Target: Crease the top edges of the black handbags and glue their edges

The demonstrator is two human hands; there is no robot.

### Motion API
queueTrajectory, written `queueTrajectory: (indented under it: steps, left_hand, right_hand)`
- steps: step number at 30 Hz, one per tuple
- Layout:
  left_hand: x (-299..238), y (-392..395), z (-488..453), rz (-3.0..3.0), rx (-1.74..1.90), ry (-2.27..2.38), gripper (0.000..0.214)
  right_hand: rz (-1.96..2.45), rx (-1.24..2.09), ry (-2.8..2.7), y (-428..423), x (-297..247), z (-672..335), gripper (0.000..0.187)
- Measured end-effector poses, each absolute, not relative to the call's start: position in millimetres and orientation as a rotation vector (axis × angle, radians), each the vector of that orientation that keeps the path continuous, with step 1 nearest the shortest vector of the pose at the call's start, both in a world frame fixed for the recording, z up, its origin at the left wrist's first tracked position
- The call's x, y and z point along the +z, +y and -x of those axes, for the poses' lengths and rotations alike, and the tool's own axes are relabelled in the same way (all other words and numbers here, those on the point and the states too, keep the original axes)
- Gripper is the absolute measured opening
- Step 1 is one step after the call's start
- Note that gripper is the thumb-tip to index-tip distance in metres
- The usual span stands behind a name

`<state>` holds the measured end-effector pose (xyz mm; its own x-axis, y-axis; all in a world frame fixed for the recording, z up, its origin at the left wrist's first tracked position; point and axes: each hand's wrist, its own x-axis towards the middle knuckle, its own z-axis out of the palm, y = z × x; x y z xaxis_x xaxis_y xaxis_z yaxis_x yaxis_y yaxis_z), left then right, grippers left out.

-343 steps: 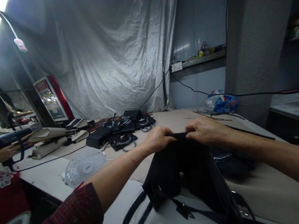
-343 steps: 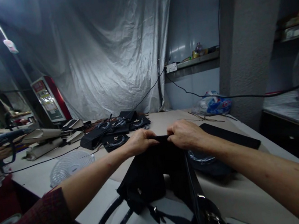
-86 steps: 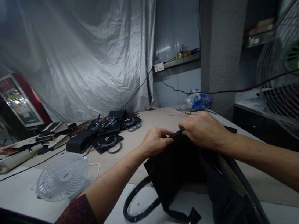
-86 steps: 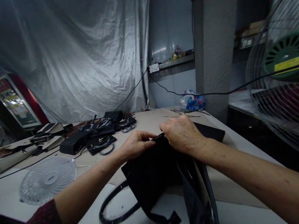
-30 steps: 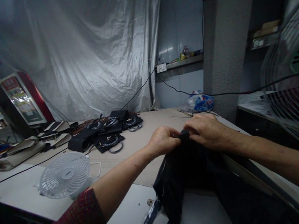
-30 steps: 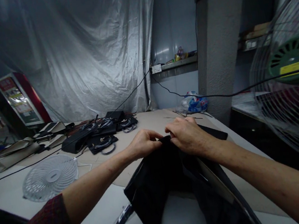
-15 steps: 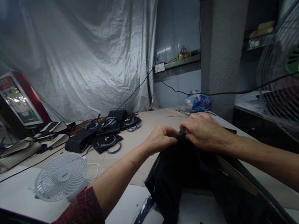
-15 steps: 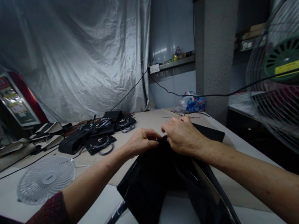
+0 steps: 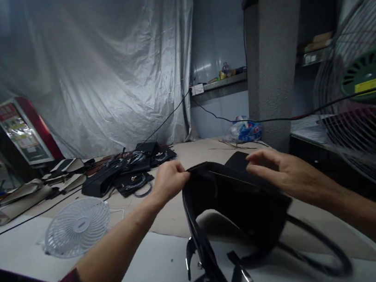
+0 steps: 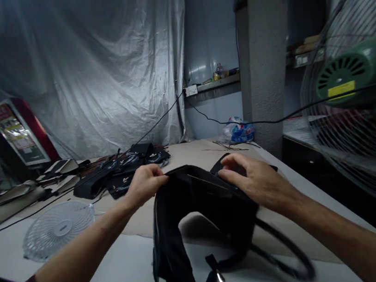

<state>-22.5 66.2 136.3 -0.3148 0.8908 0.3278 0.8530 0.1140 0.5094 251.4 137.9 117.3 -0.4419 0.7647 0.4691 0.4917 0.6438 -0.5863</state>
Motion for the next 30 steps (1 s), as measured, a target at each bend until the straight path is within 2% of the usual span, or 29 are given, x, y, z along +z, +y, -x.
queueTrajectory:
  steps: [2,5,7,10,12,16,19,22,30]
  left_hand:
    - [133,57,36,-1.725,0.865,2.413,0.003]
    - [132,50,44,-1.766,0.591,2.483,0.008]
    - [136,49,42,-1.923,0.504,2.491,0.022]
    - [144,50,33,-2.323,0.557,2.322,0.056]
    - [148,54,27,-2.573,0.536,2.06,0.063]
    - [149,67,16,-2.747,0.434,1.702,0.047]
    - [146,74,10,-2.759,0.453,1.687,0.026]
    - [144,74,9,-2.732,0.506,1.717,0.011]
    - [136,81,15,-2.509,0.681,1.912,0.012]
  right_hand:
    - [1.009,0.614,-2.051,127,100,-261,0.044]
    - [1.0,0.689,-1.974,121,78,-262,0.052]
    - [1.001,0.623,-1.929,127,69,-259,0.056]
    - [0.974,0.453,-1.915,144,64,-255,0.056]
    - [0.983,0.43,-1.922,155,62,-254,0.054]
    - [1.005,0.646,-1.952,165,56,-249,0.047]
    - [0.956,0.83,-1.94,167,50,-245,0.042]
    - [0.95,0.866,-1.905,168,48,-242,0.037]
    - [1.008,0.786,-1.877,165,55,-233,0.028]
